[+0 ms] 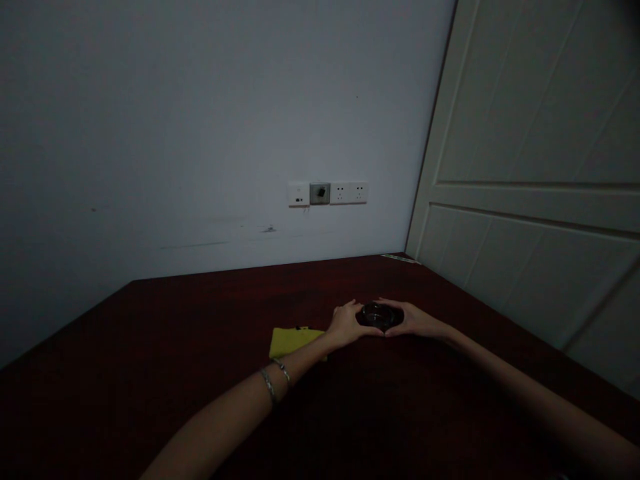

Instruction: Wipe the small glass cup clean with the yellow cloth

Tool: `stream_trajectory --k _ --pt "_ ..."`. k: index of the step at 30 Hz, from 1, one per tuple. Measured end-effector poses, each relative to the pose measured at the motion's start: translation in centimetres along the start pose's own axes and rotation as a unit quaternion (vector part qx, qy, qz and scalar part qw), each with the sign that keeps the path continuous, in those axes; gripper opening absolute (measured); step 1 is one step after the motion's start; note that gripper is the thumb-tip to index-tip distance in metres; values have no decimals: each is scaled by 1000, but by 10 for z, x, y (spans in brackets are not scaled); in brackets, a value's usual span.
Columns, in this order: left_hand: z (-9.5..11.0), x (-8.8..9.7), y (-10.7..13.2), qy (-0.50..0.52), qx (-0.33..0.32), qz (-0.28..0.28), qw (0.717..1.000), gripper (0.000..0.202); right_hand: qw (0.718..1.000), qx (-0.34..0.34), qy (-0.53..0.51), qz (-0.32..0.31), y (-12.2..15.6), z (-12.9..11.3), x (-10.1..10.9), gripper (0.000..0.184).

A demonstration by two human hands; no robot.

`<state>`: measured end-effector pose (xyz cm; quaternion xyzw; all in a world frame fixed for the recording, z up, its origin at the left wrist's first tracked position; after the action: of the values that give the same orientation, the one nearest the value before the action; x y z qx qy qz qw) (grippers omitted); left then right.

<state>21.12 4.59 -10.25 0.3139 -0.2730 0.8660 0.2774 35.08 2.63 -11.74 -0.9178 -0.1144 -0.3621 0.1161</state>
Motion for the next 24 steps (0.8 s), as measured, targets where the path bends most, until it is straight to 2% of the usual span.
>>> stream_trajectory --k 24 --pt "-5 -6 -1 -44 -6 -12 999 74 1000 -11 -2 -3 1 3 -4 91"
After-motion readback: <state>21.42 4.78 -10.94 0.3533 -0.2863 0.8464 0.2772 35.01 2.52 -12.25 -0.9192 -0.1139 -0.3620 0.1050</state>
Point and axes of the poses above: each hand's wrist, its own y-axis away from the middle knuckle, its own x-axis out of the back of the hand, z = x × y, the point moved 9 cm from there along -y, towards the middle knuckle
